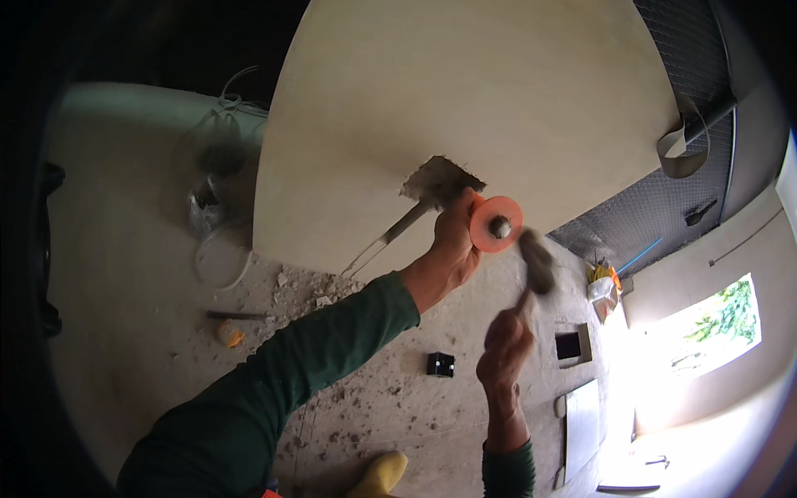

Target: The person uses a hammer and chisel to chip away at a rectangular section of a wall, creating a hole. The person briefly places a black electrical box into the hole to check fit, then continues chiseling to enlarge the opening.

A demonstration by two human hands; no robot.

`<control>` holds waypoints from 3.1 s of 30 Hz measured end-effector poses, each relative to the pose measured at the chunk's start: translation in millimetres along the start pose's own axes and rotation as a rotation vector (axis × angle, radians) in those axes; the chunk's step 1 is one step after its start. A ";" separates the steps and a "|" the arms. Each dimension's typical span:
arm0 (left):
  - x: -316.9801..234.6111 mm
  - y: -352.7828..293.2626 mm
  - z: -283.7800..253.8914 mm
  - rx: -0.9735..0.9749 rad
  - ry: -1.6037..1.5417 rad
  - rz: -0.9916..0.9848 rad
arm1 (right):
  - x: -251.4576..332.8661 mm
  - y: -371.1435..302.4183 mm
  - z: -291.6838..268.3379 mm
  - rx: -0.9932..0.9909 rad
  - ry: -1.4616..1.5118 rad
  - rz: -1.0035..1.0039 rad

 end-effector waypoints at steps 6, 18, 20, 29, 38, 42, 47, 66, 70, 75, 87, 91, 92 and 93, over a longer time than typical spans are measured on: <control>3.9 3.2 7.5 -0.041 -0.061 0.010 | 0.0 3.5 -5.6 -0.199 0.424 -0.016; 14.8 14.6 8.1 -0.095 -0.169 0.136 | -7.2 -4.1 -2.7 -0.065 0.410 0.302; 15.4 16.1 6.9 -0.064 -0.163 0.149 | -2.0 -4.3 -1.5 -0.084 0.446 0.292; 6.2 -22.1 -52.5 0.071 0.246 -0.165 | -8.9 -38.8 8.0 -0.031 0.331 0.132; -19.9 -13.0 -77.5 0.120 0.261 -0.318 | -13.3 -55.1 31.7 0.074 0.006 -0.360; -26.2 -9.6 -80.1 0.227 0.329 -0.311 | -30.0 -53.8 49.6 0.262 -0.128 -0.200; -28.6 -6.1 -84.6 0.247 0.237 -0.371 | -27.9 -45.4 46.1 0.282 -0.282 -0.205; -57.5 0.8 -57.7 0.045 1.055 -0.230 | -15.4 -56.9 41.0 0.142 -0.056 -0.335; -55.2 2.2 -59.7 -0.002 1.146 -0.162 | -36.2 -51.1 60.3 0.281 -0.084 -0.135; -49.2 2.9 -58.9 0.029 0.938 -0.244 | -33.2 -52.4 42.8 0.106 -0.134 -0.428; -41.3 8.6 -65.1 -0.010 0.883 -0.125 | -75.8 -52.7 55.6 0.315 -0.093 -0.171; -15.7 9.6 -57.6 -0.122 1.107 0.170 | -77.1 -59.1 48.4 0.133 -0.006 -0.135; -9.1 8.0 -63.5 -0.210 0.936 0.200 | -79.4 -62.8 48.0 0.117 0.020 -0.086; -8.3 7.1 -61.7 -0.183 0.869 0.238 | -82.4 -65.0 46.5 0.105 0.031 -0.046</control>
Point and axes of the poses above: each hand's wrist, its own y-axis towards the middle knuckle, its own z-axis out of the palm, x = y × z, the point moved 7 cm from there along y, towards the middle knuckle, and after that the axes turned 6 degrees about -z, right-handed, at the moved point
